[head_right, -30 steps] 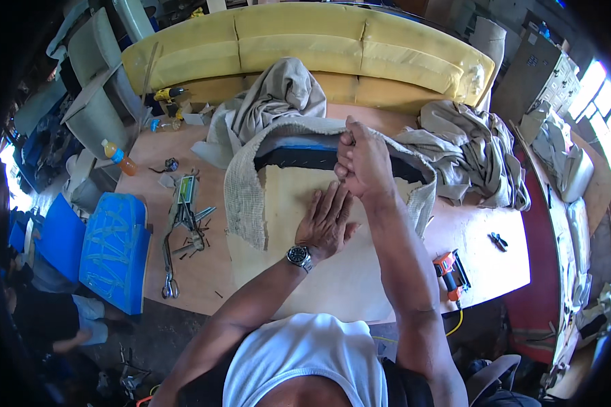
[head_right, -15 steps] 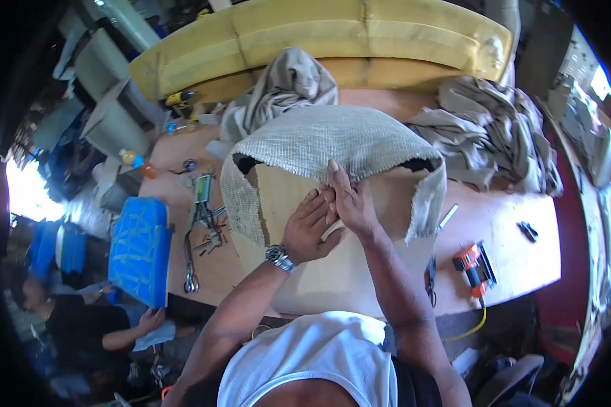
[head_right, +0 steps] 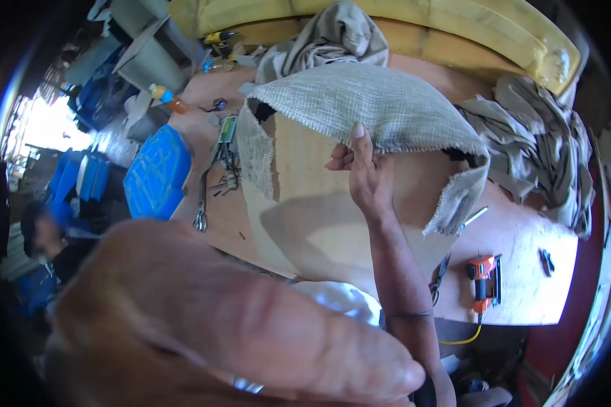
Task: The person attaches a piece of fabric to a curved wooden furniture component using a staple gun. They repeatedly pull the fabric taut and fire staples along the edge to secure it.
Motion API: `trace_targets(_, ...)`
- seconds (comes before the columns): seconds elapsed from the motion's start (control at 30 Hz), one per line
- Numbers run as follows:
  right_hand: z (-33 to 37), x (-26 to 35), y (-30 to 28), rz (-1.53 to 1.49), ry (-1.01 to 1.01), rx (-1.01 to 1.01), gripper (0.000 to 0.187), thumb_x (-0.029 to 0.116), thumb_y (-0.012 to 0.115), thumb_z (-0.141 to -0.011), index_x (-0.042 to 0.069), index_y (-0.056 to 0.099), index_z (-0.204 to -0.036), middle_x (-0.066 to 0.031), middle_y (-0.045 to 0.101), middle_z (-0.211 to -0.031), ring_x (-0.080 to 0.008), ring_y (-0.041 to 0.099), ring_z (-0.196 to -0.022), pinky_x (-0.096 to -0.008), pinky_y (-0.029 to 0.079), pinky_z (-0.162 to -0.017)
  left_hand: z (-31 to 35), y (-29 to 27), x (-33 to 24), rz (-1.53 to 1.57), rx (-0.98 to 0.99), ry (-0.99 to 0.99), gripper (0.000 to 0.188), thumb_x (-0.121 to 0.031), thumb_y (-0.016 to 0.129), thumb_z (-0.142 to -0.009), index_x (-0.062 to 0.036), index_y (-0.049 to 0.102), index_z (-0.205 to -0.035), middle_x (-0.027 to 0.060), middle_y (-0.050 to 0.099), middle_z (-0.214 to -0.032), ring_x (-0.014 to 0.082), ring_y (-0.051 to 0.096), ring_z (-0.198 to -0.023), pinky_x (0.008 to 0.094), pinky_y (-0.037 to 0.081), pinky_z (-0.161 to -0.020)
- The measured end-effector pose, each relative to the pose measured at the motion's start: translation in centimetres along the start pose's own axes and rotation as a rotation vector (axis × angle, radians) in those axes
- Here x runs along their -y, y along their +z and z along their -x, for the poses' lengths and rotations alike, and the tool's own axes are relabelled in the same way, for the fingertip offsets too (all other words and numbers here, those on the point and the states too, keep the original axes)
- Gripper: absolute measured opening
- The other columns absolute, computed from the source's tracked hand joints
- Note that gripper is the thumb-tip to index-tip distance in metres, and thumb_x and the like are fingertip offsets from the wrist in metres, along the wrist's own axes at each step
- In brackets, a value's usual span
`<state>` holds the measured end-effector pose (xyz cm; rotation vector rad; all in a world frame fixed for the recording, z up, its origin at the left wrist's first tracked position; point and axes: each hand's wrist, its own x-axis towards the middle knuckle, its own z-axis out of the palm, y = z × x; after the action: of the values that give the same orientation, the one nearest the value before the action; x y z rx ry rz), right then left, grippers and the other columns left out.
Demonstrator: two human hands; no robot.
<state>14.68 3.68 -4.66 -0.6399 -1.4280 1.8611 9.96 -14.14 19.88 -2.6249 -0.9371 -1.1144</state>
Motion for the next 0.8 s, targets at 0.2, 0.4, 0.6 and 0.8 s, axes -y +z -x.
trace_targets(0.2, -0.2, 0.4, 0.4, -0.135, 0.054, -0.117, 0.047, 0.043, 0.055, -0.104, -0.003, 0.064, -0.108, -0.0157, 0.069, -0.085, -0.0229, 0.071, -0.07, -0.0356, 0.062, -0.062, 3.4, -6.5, 0.0, 0.122, -0.014, 0.068, 0.015, -0.009, 0.062, -0.093, -0.0053, 0.066, -0.107, 0.006, 0.071, -0.088, 0.0225, 0.069, -0.079, 0.0377, 0.056, -0.071)
trace_targets(0.4, -1.5, 4.1, 2.3, -0.299, 0.282, -0.15, 0.046, 0.045, 0.058, -0.101, -0.001, 0.064, -0.11, -0.0149, 0.07, -0.088, -0.0213, 0.071, -0.068, -0.0348, 0.061, -0.057, 11.2, -7.0, 5.1, 0.255, -0.228, -0.204, 0.013, -0.009, 0.057, -0.096, -0.0061, 0.064, -0.107, 0.0039, 0.069, -0.084, 0.02, 0.067, -0.077, 0.0382, 0.054, -0.07)
trace_targets(0.6, -2.9, 3.2, 2.7, -0.308, 0.203, -0.216, 0.044, 0.044, 0.057, -0.101, 0.002, 0.063, -0.109, -0.0113, 0.066, -0.084, -0.0202, 0.068, -0.062, -0.0338, 0.058, -0.054, 13.8, -6.3, 13.7, 0.25, -0.349, -0.575, 0.021, -0.008, 0.055, -0.099, 0.0042, 0.063, -0.114, 0.011, 0.068, -0.09, 0.0157, 0.066, -0.081, 0.0313, 0.054, -0.076)
trace_targets(0.8, -0.2, 2.0, 2.6, 0.158, -0.095, -0.235, 0.041, 0.033, 0.047, -0.108, 0.002, 0.056, -0.082, -0.0038, 0.05, -0.065, -0.014, 0.055, -0.057, -0.0314, 0.049, -0.051, 10.6, -2.9, 29.3, 0.477, -0.09, -0.755, 0.031, -0.023, 0.049, -0.107, 0.0004, 0.063, -0.121, 0.0082, 0.068, -0.105, 0.0131, 0.064, -0.095, 0.0298, 0.05, -0.089)
